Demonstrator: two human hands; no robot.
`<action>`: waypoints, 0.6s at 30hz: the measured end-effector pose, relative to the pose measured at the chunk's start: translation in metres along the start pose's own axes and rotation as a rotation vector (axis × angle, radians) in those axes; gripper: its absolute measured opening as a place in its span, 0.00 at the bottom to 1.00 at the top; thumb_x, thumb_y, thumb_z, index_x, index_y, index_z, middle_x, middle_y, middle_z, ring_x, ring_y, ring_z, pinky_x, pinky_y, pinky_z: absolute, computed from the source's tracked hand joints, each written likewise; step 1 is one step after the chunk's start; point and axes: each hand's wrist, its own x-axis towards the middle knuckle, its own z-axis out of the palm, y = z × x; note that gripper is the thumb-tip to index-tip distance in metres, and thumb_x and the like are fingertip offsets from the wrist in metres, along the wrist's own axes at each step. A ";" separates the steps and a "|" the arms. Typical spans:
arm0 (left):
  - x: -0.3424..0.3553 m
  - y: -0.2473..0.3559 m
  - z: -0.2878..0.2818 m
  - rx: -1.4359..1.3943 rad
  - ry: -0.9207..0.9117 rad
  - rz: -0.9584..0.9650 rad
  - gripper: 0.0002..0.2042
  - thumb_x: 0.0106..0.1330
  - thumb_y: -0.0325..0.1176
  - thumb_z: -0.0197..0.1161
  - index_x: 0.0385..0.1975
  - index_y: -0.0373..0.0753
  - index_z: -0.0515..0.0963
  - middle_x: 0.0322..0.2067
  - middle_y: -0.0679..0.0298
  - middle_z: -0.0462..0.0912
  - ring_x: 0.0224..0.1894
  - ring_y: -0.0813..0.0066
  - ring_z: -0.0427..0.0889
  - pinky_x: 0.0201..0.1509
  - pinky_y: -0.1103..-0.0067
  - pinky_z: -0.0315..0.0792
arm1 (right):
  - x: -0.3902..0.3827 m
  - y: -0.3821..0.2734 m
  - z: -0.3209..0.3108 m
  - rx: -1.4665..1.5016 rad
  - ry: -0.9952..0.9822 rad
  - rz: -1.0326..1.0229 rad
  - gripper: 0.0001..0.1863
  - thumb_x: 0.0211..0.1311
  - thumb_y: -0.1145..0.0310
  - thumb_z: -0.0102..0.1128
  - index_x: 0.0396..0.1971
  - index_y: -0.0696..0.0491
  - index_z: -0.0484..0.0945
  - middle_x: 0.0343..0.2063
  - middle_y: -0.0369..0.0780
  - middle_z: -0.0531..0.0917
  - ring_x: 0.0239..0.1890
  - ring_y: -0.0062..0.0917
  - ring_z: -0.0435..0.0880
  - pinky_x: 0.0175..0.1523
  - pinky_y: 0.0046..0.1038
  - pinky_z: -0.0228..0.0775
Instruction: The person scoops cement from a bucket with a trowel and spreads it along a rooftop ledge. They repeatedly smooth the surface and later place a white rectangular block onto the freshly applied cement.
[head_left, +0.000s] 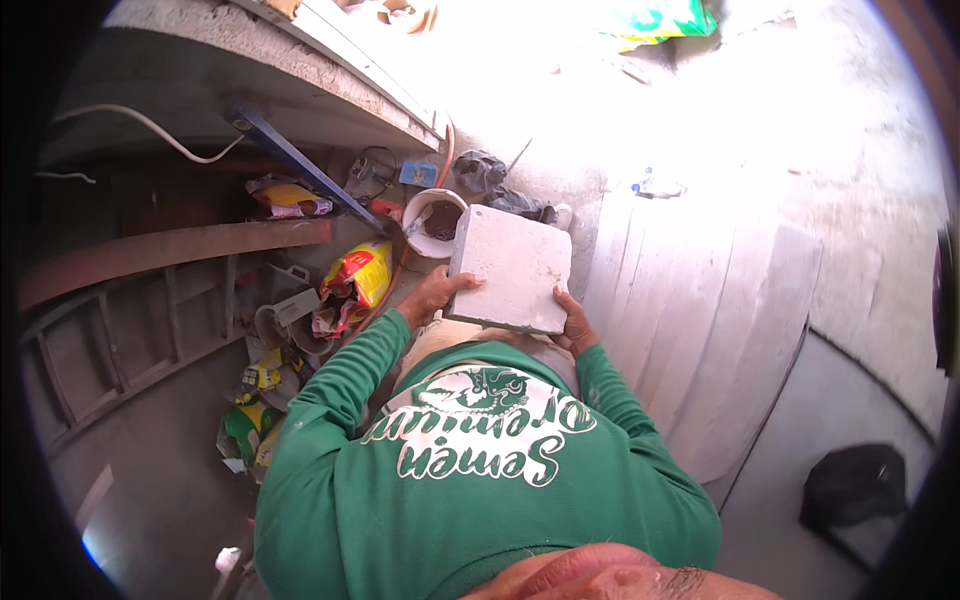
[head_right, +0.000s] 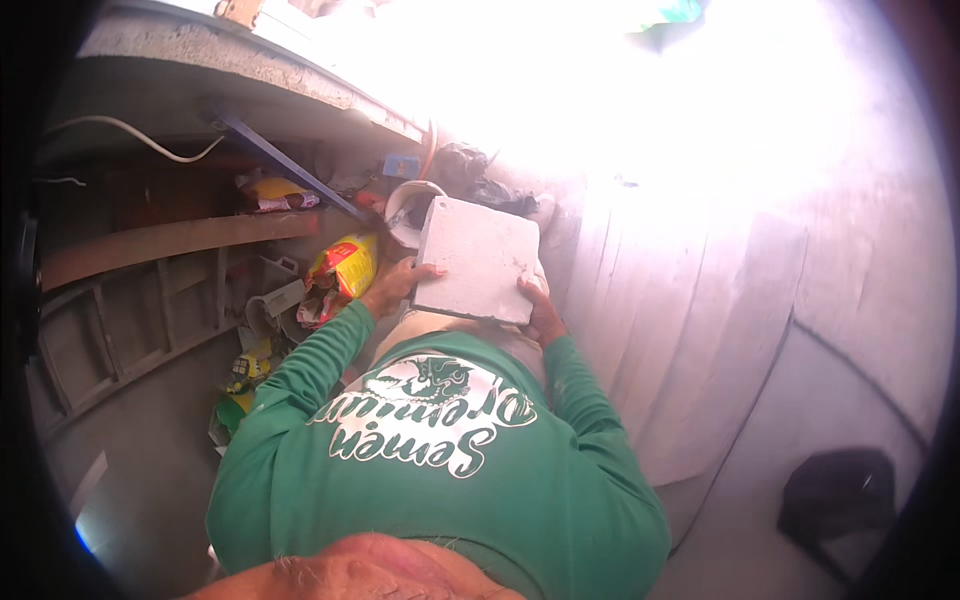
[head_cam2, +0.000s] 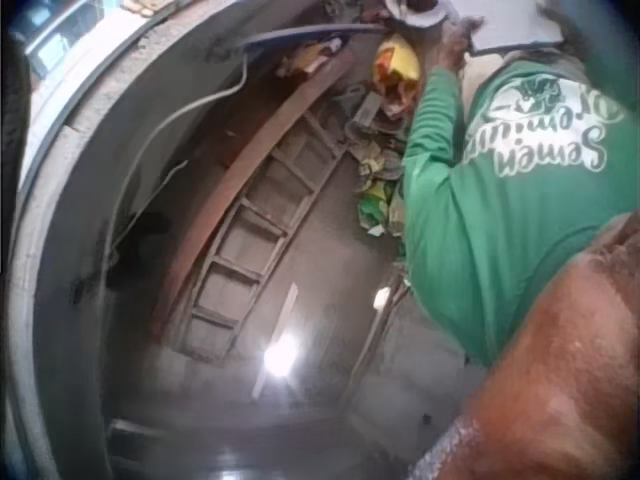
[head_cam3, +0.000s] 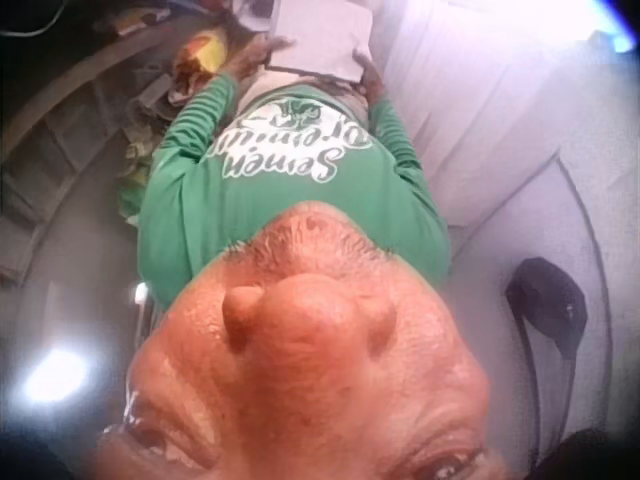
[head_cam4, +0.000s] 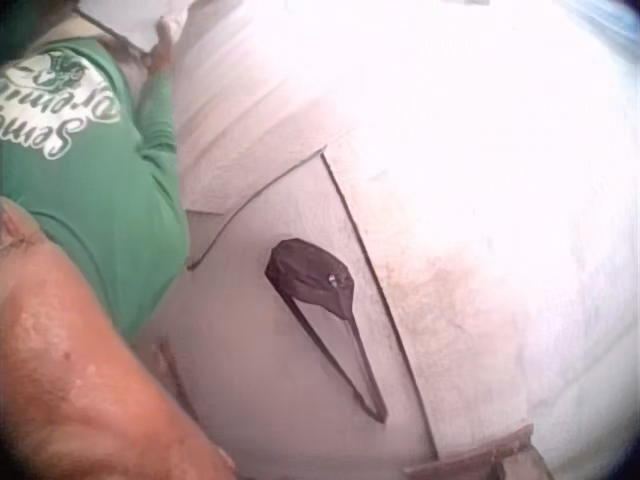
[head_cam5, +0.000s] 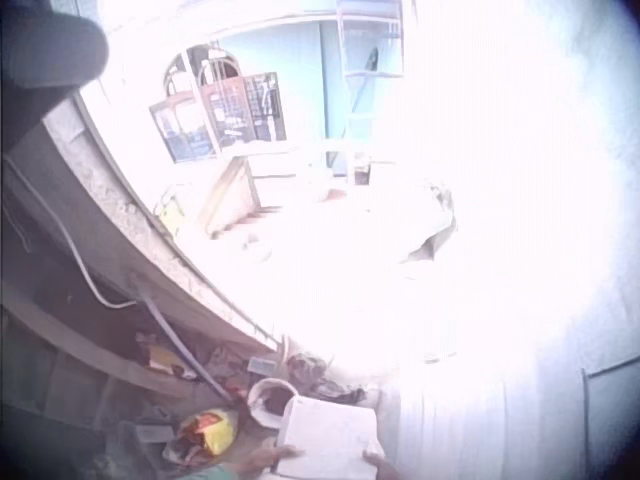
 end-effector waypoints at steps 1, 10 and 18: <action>0.010 0.006 0.005 0.023 -0.004 0.022 0.40 0.62 0.51 0.76 0.64 0.24 0.75 0.52 0.47 0.86 0.54 0.61 0.87 0.64 0.70 0.78 | 0.000 -0.006 -0.001 0.001 0.030 -0.013 0.39 0.70 0.56 0.67 0.74 0.58 0.64 0.61 0.49 0.81 0.59 0.41 0.86 0.66 0.43 0.81; -0.055 0.317 -0.019 1.266 1.646 1.328 0.47 0.66 0.46 0.73 0.77 0.25 0.56 0.78 0.37 0.50 0.82 0.46 0.49 0.84 0.54 0.45 | 0.096 -0.145 0.009 0.018 0.282 -0.075 0.35 0.69 0.55 0.66 0.72 0.52 0.69 0.65 0.43 0.80 0.67 0.39 0.79 0.69 0.48 0.75; -0.175 0.341 -0.185 1.430 2.289 0.570 0.51 0.69 0.49 0.70 0.77 0.20 0.47 0.78 0.35 0.45 0.82 0.47 0.46 0.85 0.57 0.41 | 0.243 -0.252 -0.048 -0.356 0.679 -0.169 0.38 0.59 0.55 0.77 0.64 0.63 0.77 0.62 0.44 0.81 0.61 0.34 0.80 0.65 0.38 0.72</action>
